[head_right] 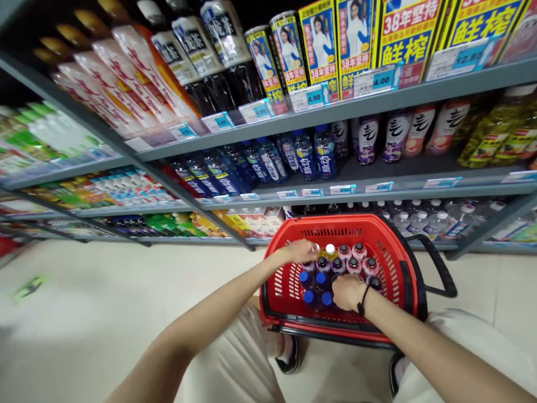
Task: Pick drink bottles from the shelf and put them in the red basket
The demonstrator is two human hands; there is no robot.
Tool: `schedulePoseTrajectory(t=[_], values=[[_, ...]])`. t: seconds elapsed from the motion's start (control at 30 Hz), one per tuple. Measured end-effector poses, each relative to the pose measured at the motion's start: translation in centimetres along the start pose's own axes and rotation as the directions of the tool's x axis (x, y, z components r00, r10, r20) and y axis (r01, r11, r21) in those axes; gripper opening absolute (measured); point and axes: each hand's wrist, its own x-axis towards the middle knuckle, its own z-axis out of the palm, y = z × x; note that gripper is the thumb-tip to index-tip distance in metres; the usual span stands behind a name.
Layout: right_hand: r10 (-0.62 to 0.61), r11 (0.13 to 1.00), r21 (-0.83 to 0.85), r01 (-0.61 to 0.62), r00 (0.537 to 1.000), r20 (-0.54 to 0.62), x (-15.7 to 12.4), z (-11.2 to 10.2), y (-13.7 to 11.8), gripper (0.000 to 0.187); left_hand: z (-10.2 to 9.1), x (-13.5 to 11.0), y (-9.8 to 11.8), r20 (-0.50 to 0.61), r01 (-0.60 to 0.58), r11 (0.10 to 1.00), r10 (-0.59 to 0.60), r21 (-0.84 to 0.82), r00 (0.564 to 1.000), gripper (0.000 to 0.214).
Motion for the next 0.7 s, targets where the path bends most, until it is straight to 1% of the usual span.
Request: schedulePoseTrajectory(t=[0.07, 0.13, 0.2, 0.27, 0.3, 0.33, 0.37, 0.4, 0.47, 0.5, 0.53, 0.57, 0.6, 0.63, 0.7], values=[[0.000, 1.000, -0.005, 0.000, 1.000, 0.004, 0.0, 0.2, 0.0, 0.043, -3.5, -0.8, -1.6, -0.181, -0.015, 0.998, 0.002, -0.067, 0.983, 0.027], [0.010, 1.000, -0.008, -0.010, 1.000, 0.014, -0.1, 0.3, -0.1, 0.043, -6.3, -2.1, -3.5, -0.350, -0.006, 0.991, -0.040, -0.130, 0.936, 0.024], [0.018, 1.000, -0.008, -0.017, 1.000, 0.024, -0.1, 0.3, -0.1, 0.042, -8.5, -3.3, -5.4, -0.491, 0.027, 0.980, -0.123, -0.198, 0.862, 0.021], [0.018, 1.000, -0.007, -0.018, 1.000, 0.026, -0.2, 0.1, -0.1, 0.042, -10.2, -4.4, -7.5, -0.595, 0.079, 0.958, -0.234, -0.274, 0.769, 0.019], [0.016, 1.000, -0.006, -0.016, 1.000, 0.023, -0.2, 0.0, -0.2, 0.042, -11.0, -4.9, -8.6, -0.640, 0.106, 0.945, -0.290, -0.310, 0.712, 0.019], [0.013, 1.000, -0.005, -0.013, 1.000, 0.019, -0.1, -0.1, -0.2, 0.042, -11.8, -5.3, -9.6, -0.684, 0.134, 0.930, -0.344, -0.342, 0.644, 0.019], [0.010, 1.000, -0.005, -0.010, 1.000, 0.014, -0.1, -0.2, -0.3, 0.041, -12.8, -5.8, -10.7, -0.726, 0.161, 0.915, -0.393, -0.370, 0.565, 0.020], [0.004, 1.000, -0.005, -0.004, 1.000, 0.007, 0.0, -0.4, -0.3, 0.041, -13.8, -6.2, -11.8, -0.764, 0.189, 0.899, -0.436, -0.395, 0.476, 0.022], [-0.009, 1.000, -0.004, 0.009, 1.000, -0.004, 0.3, -0.5, -0.4, 0.040, -16.0, -7.0, -13.9, -0.816, 0.240, 0.863, -0.500, -0.444, 0.291, 0.035], [-0.015, 1.000, -0.002, 0.015, 1.000, -0.008, 0.4, -0.6, -0.4, 0.039, -17.1, -7.4, -15.0, -0.829, 0.262, 0.847, -0.519, -0.464, 0.210, 0.044], [-0.017, 1.000, -0.001, 0.017, 1.000, -0.012, 0.6, -0.6, -0.4, 0.039, -18.2, -7.8, -15.9, -0.836, 0.276, 0.834, -0.528, -0.478, 0.148, 0.053], [-0.019, 1.000, 0.002, 0.019, 1.000, -0.015, 0.7, -0.5, -0.4, 0.039, -19.2, -8.1, -16.8, -0.842, 0.286, 0.827, -0.529, -0.483, 0.106, 0.061], [-0.019, 1.000, 0.005, 0.019, 1.000, -0.015, 0.8, -0.5, -0.4, 0.038, -20.2, -8.4, -17.6, -0.847, 0.292, 0.825, -0.525, -0.484, 0.082, 0.067], [-0.019, 1.000, 0.008, 0.019, 1.000, -0.017, 0.8, -0.5, -0.3, 0.038, -21.1, -8.6, -18.3, -0.850, 0.293, 0.826, -0.521, -0.481, 0.075, 0.072], [-0.023, 1.000, 0.015, 0.023, 1.000, -0.021, 0.9, -0.5, -0.2, 0.037, -22.6, -8.6, -19.5, -0.846, 0.289, 0.826, -0.526, -0.484, 0.087, 0.080]])
